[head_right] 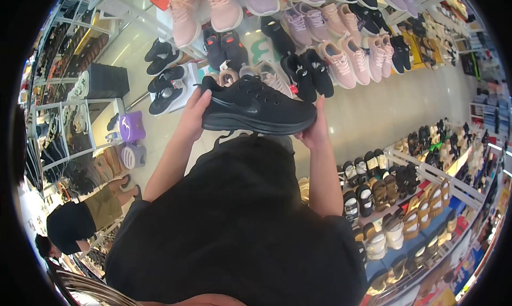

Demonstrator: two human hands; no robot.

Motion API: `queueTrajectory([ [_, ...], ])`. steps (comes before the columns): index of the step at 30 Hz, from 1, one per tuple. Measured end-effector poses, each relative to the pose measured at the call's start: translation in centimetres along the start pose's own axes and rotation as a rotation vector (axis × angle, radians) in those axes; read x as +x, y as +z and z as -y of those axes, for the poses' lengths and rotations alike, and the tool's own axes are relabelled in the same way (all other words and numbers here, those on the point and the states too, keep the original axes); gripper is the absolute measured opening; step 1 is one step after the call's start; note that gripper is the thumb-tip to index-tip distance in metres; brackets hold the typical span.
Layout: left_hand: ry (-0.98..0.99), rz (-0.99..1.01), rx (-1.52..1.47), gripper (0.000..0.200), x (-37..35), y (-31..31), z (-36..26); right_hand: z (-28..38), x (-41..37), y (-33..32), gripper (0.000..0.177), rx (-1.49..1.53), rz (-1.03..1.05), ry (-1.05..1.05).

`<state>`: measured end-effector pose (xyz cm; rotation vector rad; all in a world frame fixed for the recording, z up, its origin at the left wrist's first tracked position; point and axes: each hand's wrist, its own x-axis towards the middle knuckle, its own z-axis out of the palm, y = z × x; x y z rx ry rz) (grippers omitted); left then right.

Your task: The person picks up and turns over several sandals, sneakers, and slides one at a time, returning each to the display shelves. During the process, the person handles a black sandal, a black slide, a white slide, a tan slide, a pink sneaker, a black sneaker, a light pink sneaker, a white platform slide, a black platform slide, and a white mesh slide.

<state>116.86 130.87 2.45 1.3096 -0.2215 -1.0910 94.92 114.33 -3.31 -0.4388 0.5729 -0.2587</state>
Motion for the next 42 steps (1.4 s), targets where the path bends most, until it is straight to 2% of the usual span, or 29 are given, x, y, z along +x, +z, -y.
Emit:
queueTrajectory([
  [2,0.004,0.005,-0.011,0.048,-1.3,-1.4,-0.4,-1.4,-0.8,2.0,0.074,-0.021,-0.050,-0.014],
  [5,0.062,-0.034,-0.051,0.046,-3.6,-3.2,-0.6,-3.4,-1.3,2.3,0.073,0.068,0.219,0.022],
  [6,0.091,-0.053,-0.066,0.046,-4.3,-3.7,-0.5,-4.1,-1.7,3.4,0.072,0.073,0.073,0.006],
  [8,0.203,-0.044,0.009,0.044,-6.3,-4.8,-0.1,-5.3,-2.3,6.1,0.070,0.080,-0.211,-0.030],
  [10,0.377,0.016,0.128,0.046,-8.3,-5.5,0.0,-6.8,-2.1,4.4,0.068,0.096,-0.106,-0.066],
  [13,0.565,0.151,0.173,0.053,-9.8,-6.6,0.4,-8.4,-2.8,5.4,0.067,0.160,-0.009,-0.089],
  [14,0.621,0.135,0.251,0.061,-10.7,-6.4,-0.4,-8.9,-3.0,6.1,0.067,0.190,0.015,-0.091],
  [17,0.821,0.204,0.437,0.066,-11.3,-7.8,-1.0,-10.2,-3.2,6.8,0.067,0.165,-0.027,-0.109],
  [18,0.929,0.162,0.579,0.073,-11.4,-8.0,-1.4,-10.6,-3.5,7.1,0.067,0.151,-0.044,-0.123],
  [21,0.938,0.047,0.473,0.077,-11.2,-9.1,-0.4,-11.0,-4.6,8.8,0.066,0.106,-0.128,-0.174],
  [23,0.811,0.004,0.357,0.080,-10.9,-10.0,0.4,-10.9,-5.7,10.4,0.064,0.073,-0.236,-0.217],
  [25,0.720,0.019,0.163,0.080,-10.4,-10.7,1.5,-11.3,-6.1,10.0,0.058,-0.013,-0.203,-0.323],
  [26,0.595,0.102,0.025,0.085,-10.5,-11.2,2.1,-11.5,-6.4,9.9,0.055,-0.059,-0.188,-0.373],
  [30,0.448,0.137,-0.175,0.076,-10.4,-12.2,3.3,-11.9,-6.8,10.3,0.054,-0.233,-0.102,-0.467],
  [33,0.204,-0.156,-0.308,0.073,-10.3,-12.1,3.9,-12.0,-7.2,11.3,0.050,-0.343,-0.127,-0.543],
  [36,-0.025,0.026,-0.258,0.071,-11.2,-12.6,2.2,-11.5,-7.9,11.2,0.050,-0.496,-0.115,-0.621],
  [39,-0.059,0.347,-0.316,0.074,-10.1,-15.1,2.6,-10.6,-8.8,12.2,0.050,-0.705,-0.077,-0.637],
  [42,0.171,0.317,-0.269,0.066,-10.3,-14.3,2.3,-10.5,-9.2,13.1,0.051,-0.897,-0.046,-0.669],
])
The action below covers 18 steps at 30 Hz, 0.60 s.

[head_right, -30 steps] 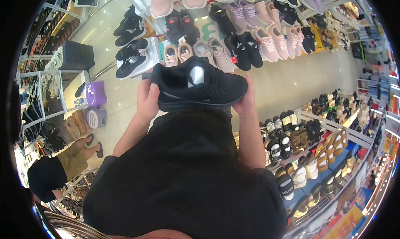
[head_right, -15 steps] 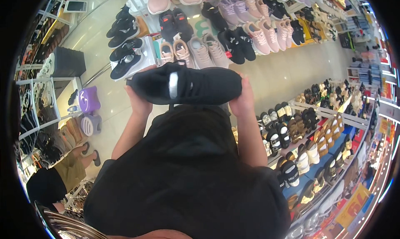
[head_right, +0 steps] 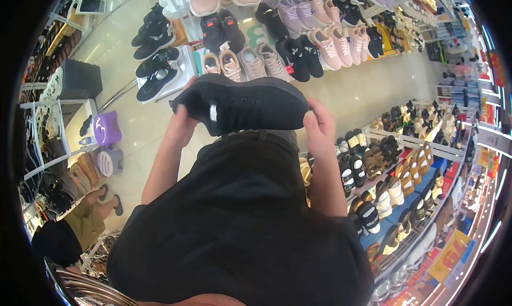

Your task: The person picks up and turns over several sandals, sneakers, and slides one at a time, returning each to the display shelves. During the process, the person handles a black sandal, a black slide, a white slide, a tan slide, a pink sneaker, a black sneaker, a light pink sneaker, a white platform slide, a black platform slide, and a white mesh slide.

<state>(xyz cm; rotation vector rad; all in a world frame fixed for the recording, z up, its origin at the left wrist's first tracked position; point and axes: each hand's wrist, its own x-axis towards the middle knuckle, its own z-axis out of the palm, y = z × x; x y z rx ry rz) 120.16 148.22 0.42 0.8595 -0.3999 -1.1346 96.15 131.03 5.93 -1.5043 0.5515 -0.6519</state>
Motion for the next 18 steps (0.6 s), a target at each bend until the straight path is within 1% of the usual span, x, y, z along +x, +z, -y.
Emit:
queueTrajectory([
  [3,0.145,-0.044,0.304,0.083,0.0,0.0,-0.3,0.6,0.3,0.6,0.050,-0.022,0.041,-0.014],
  [4,0.087,-0.072,0.337,0.089,-0.4,0.3,-0.9,0.4,0.3,0.6,0.049,-0.005,0.044,-0.009],
  [7,0.225,-0.135,0.667,0.094,-0.4,0.7,-1.0,0.2,0.8,1.1,0.046,0.127,0.013,0.021],
  [8,0.288,-0.106,0.671,0.095,-0.4,0.5,-0.8,0.1,1.0,1.3,0.045,0.186,-0.003,0.035],
  [11,0.578,-0.058,0.812,0.095,0.4,1.0,-0.8,-1.0,1.5,2.0,0.045,0.314,-0.045,0.017],
  [12,0.638,-0.024,0.842,0.095,0.5,1.2,-0.8,-1.0,1.7,2.3,0.047,0.306,-0.070,0.022],
  [14,0.616,0.027,0.742,0.096,0.7,1.4,-0.7,-1.0,2.0,2.7,0.052,0.286,-0.123,0.032],
  [16,0.606,0.077,0.742,0.095,0.7,0.9,0.0,-1.3,2.1,2.4,0.049,0.325,-0.126,0.089],
  [17,0.612,0.100,0.792,0.094,0.6,-0.2,1.1,-1.5,2.2,2.2,0.048,0.344,-0.129,0.116],
  [18,0.560,0.095,0.714,0.092,0.6,-0.3,1.7,-1.6,2.3,2.1,0.047,0.401,-0.178,0.128],
])
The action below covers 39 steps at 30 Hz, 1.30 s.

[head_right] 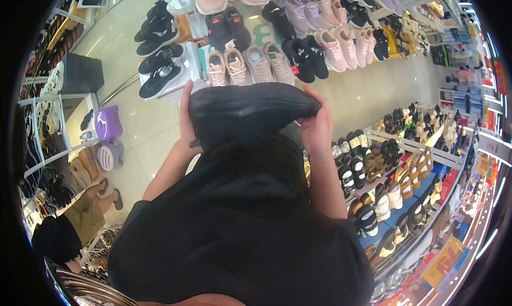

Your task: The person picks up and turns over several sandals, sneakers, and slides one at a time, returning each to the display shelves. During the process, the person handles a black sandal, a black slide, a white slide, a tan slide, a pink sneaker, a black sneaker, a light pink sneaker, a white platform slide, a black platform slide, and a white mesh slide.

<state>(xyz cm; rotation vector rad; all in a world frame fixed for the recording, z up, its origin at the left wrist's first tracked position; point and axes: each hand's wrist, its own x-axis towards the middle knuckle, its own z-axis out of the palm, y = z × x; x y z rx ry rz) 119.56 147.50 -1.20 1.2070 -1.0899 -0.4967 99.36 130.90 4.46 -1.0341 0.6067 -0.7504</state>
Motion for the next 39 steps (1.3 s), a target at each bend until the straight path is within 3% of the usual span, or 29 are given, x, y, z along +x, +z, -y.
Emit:
queueTrajectory([
  [2,-0.166,-0.064,-0.280,0.091,-0.5,0.9,0.2,0.0,0.4,-0.3,0.047,0.114,-0.095,0.009],
  [4,-0.230,0.025,-0.268,0.096,-0.5,1.4,-0.6,0.2,1.1,-0.6,0.044,0.236,-0.129,-0.031],
  [6,-0.119,0.160,-0.158,0.097,-0.6,1.6,-0.6,0.7,1.8,-0.8,0.040,0.321,-0.149,-0.058],
  [10,-0.131,0.302,-0.243,0.096,-1.7,1.5,1.3,1.8,2.3,-0.8,0.031,0.385,-0.148,-0.107],
  [13,-0.199,0.286,-0.424,0.098,-2.3,1.5,2.3,1.7,2.1,-0.6,0.031,0.353,-0.128,-0.152],
  [16,-0.231,0.128,-0.719,0.097,-2.1,2.5,1.0,1.7,1.6,-0.4,0.033,0.190,-0.101,-0.234],
  [18,-0.103,0.061,-0.493,0.096,-1.6,2.5,0.1,1.6,1.1,-0.4,0.037,0.041,-0.092,-0.284],
  [20,0.172,0.055,0.207,0.095,-1.0,1.7,-0.3,1.5,0.8,-0.2,0.043,-0.119,-0.089,-0.317],
  [23,0.023,-0.066,0.268,0.092,-0.4,1.4,-1.1,1.7,0.3,-2.0,0.047,-0.535,0.017,-0.191],
  [26,-0.336,-0.084,-0.074,0.090,1.2,1.3,-2.0,2.1,-0.5,-2.1,0.040,-0.601,0.052,0.040],
  [28,-0.510,-0.025,-0.017,0.086,0.7,1.0,0.5,1.0,-0.3,-2.9,0.036,-0.650,0.064,0.167],
  [30,-0.674,-0.021,0.062,0.076,0.7,1.1,1.4,-0.5,1.3,-5.1,0.033,-0.502,-0.012,0.392],
  [31,-0.659,-0.026,0.016,0.074,0.8,1.4,1.5,-1.3,1.9,-6.1,0.032,-0.427,-0.059,0.501],
  [34,-0.621,-0.041,-0.137,0.067,1.7,2.5,2.0,-4.1,3.3,-8.3,0.029,-0.149,-0.140,0.602],
  [39,-0.701,0.042,0.169,0.037,2.8,3.9,4.0,-8.7,7.3,-11.9,0.027,0.176,-0.193,0.777],
])
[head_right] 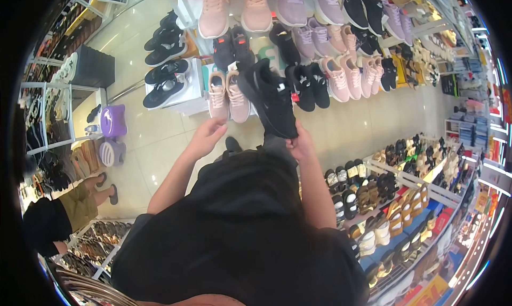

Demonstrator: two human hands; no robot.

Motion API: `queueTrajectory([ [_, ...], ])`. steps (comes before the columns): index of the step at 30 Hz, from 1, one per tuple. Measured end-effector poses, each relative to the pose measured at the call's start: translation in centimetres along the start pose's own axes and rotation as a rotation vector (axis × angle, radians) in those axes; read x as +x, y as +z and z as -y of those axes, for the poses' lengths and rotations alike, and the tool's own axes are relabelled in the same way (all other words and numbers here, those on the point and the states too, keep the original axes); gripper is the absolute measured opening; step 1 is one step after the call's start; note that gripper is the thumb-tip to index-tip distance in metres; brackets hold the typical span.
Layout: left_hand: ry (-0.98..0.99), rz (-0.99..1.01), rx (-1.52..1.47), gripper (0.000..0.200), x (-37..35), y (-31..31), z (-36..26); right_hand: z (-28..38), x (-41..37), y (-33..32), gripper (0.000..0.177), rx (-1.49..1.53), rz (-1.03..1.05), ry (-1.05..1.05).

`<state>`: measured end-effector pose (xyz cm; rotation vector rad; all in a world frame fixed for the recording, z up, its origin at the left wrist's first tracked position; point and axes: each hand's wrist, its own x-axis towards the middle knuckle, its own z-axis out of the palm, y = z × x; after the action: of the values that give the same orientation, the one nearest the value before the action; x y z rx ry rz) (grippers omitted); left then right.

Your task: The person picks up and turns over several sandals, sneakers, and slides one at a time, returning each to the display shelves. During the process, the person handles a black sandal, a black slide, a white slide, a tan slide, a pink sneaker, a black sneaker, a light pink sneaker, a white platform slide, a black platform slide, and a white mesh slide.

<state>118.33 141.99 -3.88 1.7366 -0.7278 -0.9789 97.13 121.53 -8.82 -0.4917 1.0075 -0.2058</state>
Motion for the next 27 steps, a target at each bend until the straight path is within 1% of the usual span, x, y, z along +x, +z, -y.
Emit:
queueTrajectory([
  [1,-0.009,0.010,0.097,0.032,0.4,-0.1,0.3,0.5,1.6,-0.2,0.028,-0.002,-0.027,0.003],
  [2,-0.077,0.025,0.179,0.029,0.7,-0.2,0.3,1.0,3.5,-0.5,0.028,-0.004,-0.049,0.008],
  [3,-0.146,0.038,0.261,0.027,0.7,-0.3,0.3,1.9,5.4,-1.0,0.031,-0.024,0.023,0.020],
  [4,-0.217,0.052,0.341,0.027,0.7,-0.3,0.2,2.8,7.7,-1.3,0.031,-0.058,-0.012,0.004],
  [6,-0.314,-0.004,0.337,0.029,0.4,0.2,1.1,4.9,11.3,-0.5,0.031,-0.120,-0.091,-0.024],
  [7,-0.359,-0.028,0.335,0.030,0.4,0.6,1.7,6.2,12.9,-0.1,0.031,-0.135,-0.086,-0.030],
  [10,-0.440,-0.153,0.263,0.033,0.1,2.3,3.6,9.2,19.0,0.7,0.030,-0.205,-0.130,-0.025],
  [13,-0.550,-0.238,0.230,0.035,0.0,4.0,4.0,11.3,25.6,1.5,0.032,-0.248,-0.195,-0.027],
  [16,-0.608,-0.358,0.182,0.035,-1.7,5.7,5.5,12.8,30.3,3.2,0.033,-0.390,-0.278,-0.028],
  [17,-0.680,-0.403,0.143,0.034,-2.4,6.4,5.4,13.4,31.0,3.8,0.033,-0.414,-0.248,0.017],
  [20,-0.860,-0.509,0.048,0.032,-5.1,9.0,5.9,12.7,36.3,3.5,0.032,-0.319,-0.259,0.041],
  [21,-0.910,-0.540,0.022,0.032,-6.2,9.9,6.1,12.5,37.1,3.4,0.030,-0.255,-0.216,0.049],
  [23,-1.006,-0.593,-0.029,0.032,-7.8,11.8,5.8,11.9,38.5,3.3,0.029,-0.260,-0.182,0.029],
  [25,-1.068,-0.630,-0.077,0.033,-8.9,13.4,4.8,11.2,39.5,2.8,0.028,-0.283,-0.125,0.006],
  [26,-1.095,-0.646,-0.101,0.034,-9.4,14.2,4.3,10.7,39.7,2.9,0.030,-0.327,-0.125,-0.009],
  [27,-1.076,-0.643,-0.069,0.035,-10.3,14.9,5.1,10.5,39.6,3.1,0.033,-0.369,-0.127,-0.025],
])
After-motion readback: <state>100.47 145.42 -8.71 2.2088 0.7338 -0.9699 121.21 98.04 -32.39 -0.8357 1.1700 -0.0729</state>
